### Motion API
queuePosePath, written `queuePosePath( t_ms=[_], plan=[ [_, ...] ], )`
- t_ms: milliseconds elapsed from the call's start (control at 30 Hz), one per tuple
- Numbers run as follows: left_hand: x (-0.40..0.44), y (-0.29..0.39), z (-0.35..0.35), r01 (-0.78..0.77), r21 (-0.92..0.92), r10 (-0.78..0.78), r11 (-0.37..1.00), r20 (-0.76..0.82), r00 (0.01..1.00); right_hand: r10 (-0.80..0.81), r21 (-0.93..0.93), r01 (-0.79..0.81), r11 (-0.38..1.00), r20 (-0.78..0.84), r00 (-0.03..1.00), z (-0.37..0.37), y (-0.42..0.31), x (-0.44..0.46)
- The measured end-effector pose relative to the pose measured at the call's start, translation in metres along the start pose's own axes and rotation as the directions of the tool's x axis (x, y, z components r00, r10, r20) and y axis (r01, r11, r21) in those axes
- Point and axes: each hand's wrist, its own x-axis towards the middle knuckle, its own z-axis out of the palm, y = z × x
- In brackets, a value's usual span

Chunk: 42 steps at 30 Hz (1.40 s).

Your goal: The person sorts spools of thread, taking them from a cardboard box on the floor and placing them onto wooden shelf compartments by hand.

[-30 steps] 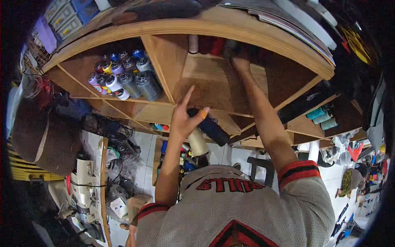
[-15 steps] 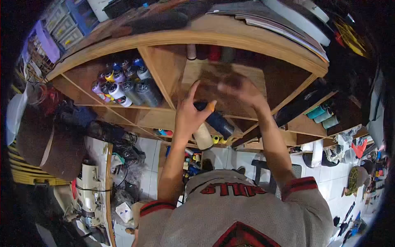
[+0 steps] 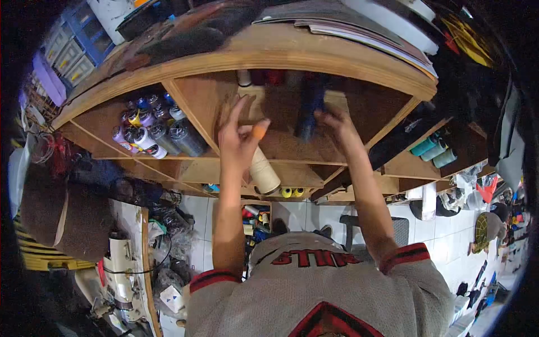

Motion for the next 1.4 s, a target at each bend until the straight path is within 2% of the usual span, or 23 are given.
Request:
queuePosePath(
  t_ms=[33, 100, 133, 167, 233, 267, 300, 400, 500, 600, 633, 700, 733, 800, 867, 900, 967, 1067, 1133, 1167, 1200, 1300, 1400],
  plan=[
    [-0.002, -0.002, -0.003, -0.043, -0.022, 0.042, 0.999, -0.044, 0.998, 0.005, -0.078, -0.015, 0.997, -0.125, 0.992, 0.007, -0.016, 0.008],
    [-0.009, 0.012, -0.009, -0.034, 0.123, 0.038, 0.992, -0.035, 0.999, -0.009, -0.219, -0.078, 0.973, -0.371, 0.929, 0.018, -0.043, 0.022],
    [-0.012, 0.019, -0.01, -0.028, 0.195, 0.035, 0.98, -0.031, 0.999, 0.037, -0.464, -0.174, 0.869, -0.288, 0.957, 0.014, -0.043, 0.041],
    [-0.015, 0.014, -0.01, 0.052, 0.092, -0.047, 0.994, -0.057, 0.997, 0.106, -0.681, -0.229, 0.695, -0.218, 0.97, 0.005, -0.04, 0.067],
    [-0.017, 0.013, -0.011, 0.021, 0.109, -0.013, 0.994, -0.072, 0.997, 0.02, -0.839, -0.142, 0.526, -0.154, 0.988, 0.004, -0.028, 0.097],
    [-0.018, 0.013, -0.011, 0.008, 0.114, 0.001, 0.993, -0.076, 0.997, -0.146, -0.825, -0.043, 0.564, -0.151, 0.978, 0.008, -0.016, 0.105],
    [-0.02, 0.016, -0.011, 0.131, 0.085, -0.124, 0.988, -0.086, 0.989, -0.31, -0.811, 0.061, 0.582, -0.152, 0.939, 0.011, -0.002, 0.113],
    [-0.019, -0.004, -0.01, -0.044, 0.063, 0.051, 0.997, -0.117, 0.992, -0.727, -0.77, 0.37, 0.521, -0.173, 0.664, 0.019, 0.02, 0.128],
    [-0.024, 0.002, -0.008, 0.078, 0.012, -0.077, 0.997, -0.072, 0.994, -0.646, -0.726, 0.325, 0.606, -0.21, 0.734, 0.016, 0.025, 0.126],
    [-0.02, 0.005, 0.003, 0.035, -0.006, -0.036, 0.999, -0.076, 0.997, -0.501, -0.746, 0.203, 0.634, -0.198, 0.842, 0.008, 0.029, 0.119],
    [-0.018, 0.008, 0.005, 0.093, 0.016, -0.092, 0.996, -0.068, 0.993, -0.298, -0.782, -0.063, 0.62, -0.31, 0.903, 0.013, 0.016, 0.106],
    [-0.01, 0.015, 0.012, 0.001, 0.11, 0.005, 0.994, -0.051, 0.999, -0.007, -0.596, -0.159, 0.787, -0.265, 0.964, 0.017, -0.036, 0.063],
    [-0.006, 0.016, 0.016, -0.046, 0.154, 0.053, 0.987, -0.038, 0.998, 0.134, -0.492, -0.225, 0.841, -0.213, 0.968, 0.02, -0.058, 0.035],
    [0.005, 0.013, 0.025, -0.089, 0.192, 0.101, 0.977, -0.055, 0.993, -0.041, -0.214, 0.084, 0.973, 0.199, 0.979, 0.024, -0.061, -0.011],
    [0.016, 0.012, 0.042, -0.143, 0.288, 0.171, 0.947, -0.076, 0.982, 0.036, -0.43, 0.218, 0.876, 0.509, 0.86, 0.03, -0.072, -0.045],
    [0.02, 0.013, 0.053, 0.001, 0.105, 0.009, 0.994, -0.092, 0.996, 0.055, -0.379, 0.161, 0.911, 0.498, 0.866, 0.034, -0.073, -0.055],
    [0.027, 0.012, 0.066, -0.119, 0.27, 0.141, 0.955, -0.064, 0.988, 0.084, -0.264, 0.051, 0.963, 0.475, 0.876, 0.038, -0.073, -0.065],
    [0.029, 0.029, 0.075, -0.077, 0.212, 0.098, 0.974, -0.088, 0.991, -0.029, -0.425, 0.156, 0.892, 0.291, 0.956, 0.022, -0.066, -0.057],
    [0.032, 0.028, 0.077, -0.078, 0.076, 0.091, 0.994, -0.195, 0.977, -0.171, -0.388, 0.16, 0.908, 0.006, 0.985, 0.014, -0.047, -0.04],
    [0.03, 0.014, 0.073, -0.035, 0.065, 0.047, 0.997, -0.2, 0.979, -0.253, -0.433, 0.164, 0.886, -0.157, 0.955, 0.01, -0.031, -0.023],
    [0.029, 0.008, 0.07, -0.085, 0.107, 0.107, 0.991, -0.22, 0.97, -0.334, -0.477, 0.159, 0.864, -0.307, 0.891, 0.005, -0.023, -0.006],
    [0.017, 0.002, 0.055, -0.193, 0.184, 0.233, 0.964, -0.227, 0.946, -0.105, -0.551, -0.29, 0.783, -0.577, 0.81, -0.002, -0.024, 0.046],
    [0.003, 0.002, 0.045, -0.165, 0.196, 0.207, 0.967, -0.218, 0.954, -0.304, -0.687, -0.045, 0.725, -0.378, 0.874, -0.015, 0.025, 0.105]
  ],
)
